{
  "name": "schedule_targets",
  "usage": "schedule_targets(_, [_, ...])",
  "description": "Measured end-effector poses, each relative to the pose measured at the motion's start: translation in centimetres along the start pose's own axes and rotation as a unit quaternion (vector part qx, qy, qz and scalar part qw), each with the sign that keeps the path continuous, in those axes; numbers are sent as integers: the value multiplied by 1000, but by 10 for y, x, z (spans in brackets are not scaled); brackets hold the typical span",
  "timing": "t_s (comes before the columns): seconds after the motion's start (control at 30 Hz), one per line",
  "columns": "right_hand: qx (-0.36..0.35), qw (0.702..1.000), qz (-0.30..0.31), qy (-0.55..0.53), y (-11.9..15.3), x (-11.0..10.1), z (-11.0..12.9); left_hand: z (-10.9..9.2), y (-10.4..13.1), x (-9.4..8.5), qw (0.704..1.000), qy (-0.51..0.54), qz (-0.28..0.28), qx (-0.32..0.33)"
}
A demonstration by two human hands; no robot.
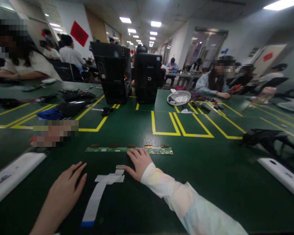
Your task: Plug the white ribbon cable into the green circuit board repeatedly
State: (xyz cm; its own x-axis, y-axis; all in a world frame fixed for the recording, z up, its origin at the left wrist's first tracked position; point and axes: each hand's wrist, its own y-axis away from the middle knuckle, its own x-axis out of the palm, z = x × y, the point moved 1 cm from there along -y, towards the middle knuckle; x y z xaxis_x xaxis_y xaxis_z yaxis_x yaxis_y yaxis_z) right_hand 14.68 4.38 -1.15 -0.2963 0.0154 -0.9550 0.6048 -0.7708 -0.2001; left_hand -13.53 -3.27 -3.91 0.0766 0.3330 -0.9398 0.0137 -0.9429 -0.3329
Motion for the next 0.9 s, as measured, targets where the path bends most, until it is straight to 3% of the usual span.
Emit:
schedule_targets(0.23, [10,1000,-9,0,-3,1,2,-1,0,-3,1000,0,0,-2])
schedule_targets(0.47, [-74,993,-87,5,28,-7,-65,-4,0,-5,1000,-1,18,-15])
schedule_targets(0.63, [-63,994,-84,7,59,-16,-100,-5,1,-4,1000,-4,3,-7])
schedule_targets(0.77, [-37,997,-64,21,70,-16,-105,-1,0,-2,1000,19,-5,-4])
schedule_targets(0.9, [-34,998,-50,29,67,-14,-98,-5,-1,-8,993,112,15,26])
